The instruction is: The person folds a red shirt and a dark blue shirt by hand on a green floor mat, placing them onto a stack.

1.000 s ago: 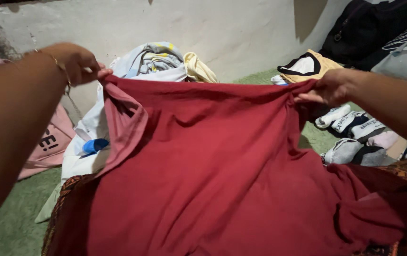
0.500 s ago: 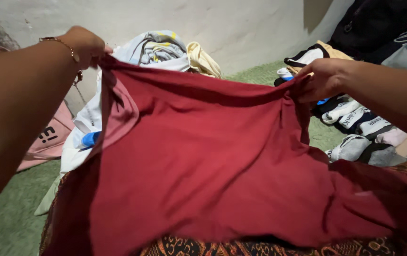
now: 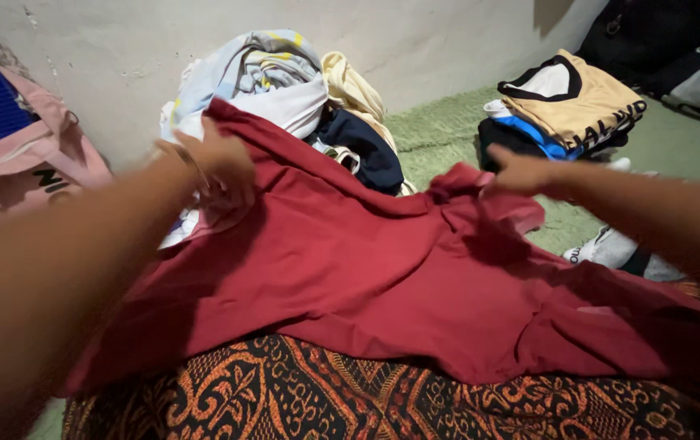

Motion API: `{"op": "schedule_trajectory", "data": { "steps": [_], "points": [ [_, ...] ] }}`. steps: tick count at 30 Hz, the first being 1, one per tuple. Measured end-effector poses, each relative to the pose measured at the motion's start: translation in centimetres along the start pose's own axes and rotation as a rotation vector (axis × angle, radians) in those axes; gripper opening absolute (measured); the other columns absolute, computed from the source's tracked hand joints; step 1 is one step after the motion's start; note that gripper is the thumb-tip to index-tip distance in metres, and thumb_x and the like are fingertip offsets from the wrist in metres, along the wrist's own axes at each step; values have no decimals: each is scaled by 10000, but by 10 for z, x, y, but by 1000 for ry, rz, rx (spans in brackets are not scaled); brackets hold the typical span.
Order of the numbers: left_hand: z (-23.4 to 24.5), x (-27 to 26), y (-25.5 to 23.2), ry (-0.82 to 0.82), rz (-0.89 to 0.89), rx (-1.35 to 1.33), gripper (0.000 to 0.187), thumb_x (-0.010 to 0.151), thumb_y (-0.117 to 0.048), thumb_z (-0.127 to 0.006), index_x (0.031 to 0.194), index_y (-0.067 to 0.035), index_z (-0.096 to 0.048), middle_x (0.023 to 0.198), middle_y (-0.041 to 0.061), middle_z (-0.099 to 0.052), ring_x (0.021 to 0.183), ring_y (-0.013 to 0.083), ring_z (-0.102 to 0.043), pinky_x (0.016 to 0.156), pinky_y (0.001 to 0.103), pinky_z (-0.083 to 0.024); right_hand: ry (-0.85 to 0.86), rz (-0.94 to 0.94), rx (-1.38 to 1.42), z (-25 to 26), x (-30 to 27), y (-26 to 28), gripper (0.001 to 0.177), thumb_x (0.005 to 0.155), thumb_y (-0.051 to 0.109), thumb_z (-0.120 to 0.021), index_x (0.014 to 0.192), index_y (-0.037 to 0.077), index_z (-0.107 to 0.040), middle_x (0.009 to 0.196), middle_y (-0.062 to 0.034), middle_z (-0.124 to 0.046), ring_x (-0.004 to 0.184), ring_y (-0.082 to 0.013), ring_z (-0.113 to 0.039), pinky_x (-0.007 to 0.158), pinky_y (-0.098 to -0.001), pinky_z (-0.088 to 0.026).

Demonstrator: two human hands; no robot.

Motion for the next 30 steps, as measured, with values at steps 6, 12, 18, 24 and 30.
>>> {"op": "schedule_trajectory", "data": {
  "steps": [6, 12, 18, 24, 30],
  "points": [
    [-52, -173, -121, 385, -359, 79, 723, 1021, -589, -369, 1620, -203, -250, 1725, 118, 41, 1553, 474, 60, 1131, 802, 57, 682, 2, -462, -140, -109, 20, 614, 947, 572, -494, 1434, 202, -550, 1409, -89, -629, 1310, -258, -582, 1126, -395, -434],
    [-72, -207, -105, 503, -342, -4, 702, 984, -646, -377, 1616, -355, -283, 1728, -12, -127, 1595, 336, -110, 1258, 640, -81, 544, -216, -505, -143, -153, -30, 751, 928, 694, -477, 1544, 267, -434, 1563, -87, -465, 1445, -310, -435, 1211, -441, -317],
    [-39, -222, -67, 513, -289, -18, 713, 950, -730, -335, 1572, -387, -395, 1685, -30, -303, 1575, 323, -233, 1283, 619, -91, 502, -284, -621, -103, -164, -37, 703, 963, 679, -444, 1363, 137, -645, 1380, -132, -664, 1313, -312, -606, 1137, -414, -450],
    [-3, -282, -105, 559, -524, -110, 819, 850, -758, -509, 1561, -371, -387, 1630, 18, -370, 1545, 314, -260, 1241, 667, -16, 495, 79, -233, -105, -218, 93, 679, 886, 626, -675, 1393, 182, -599, 1384, -102, -648, 1285, -279, -617, 1075, -400, -458],
    [-17, -302, -143, 304, -645, -168, 506, 876, -394, -620, 1370, -285, -620, 1364, 70, -634, 1306, 294, -569, 1155, 583, -339, 443, 76, -546, -96, -270, 169, 512, 821, 334, -724, 1300, 204, -595, 1247, -71, -578, 1223, -278, -553, 1045, -414, -445]
  ]
}}
Point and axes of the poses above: each hand's wrist, its own x-axis towards the middle knuckle, its own z-axis out of the back of the hand, y = z × x, the point moved 9 cm from there along x, towards the middle knuckle
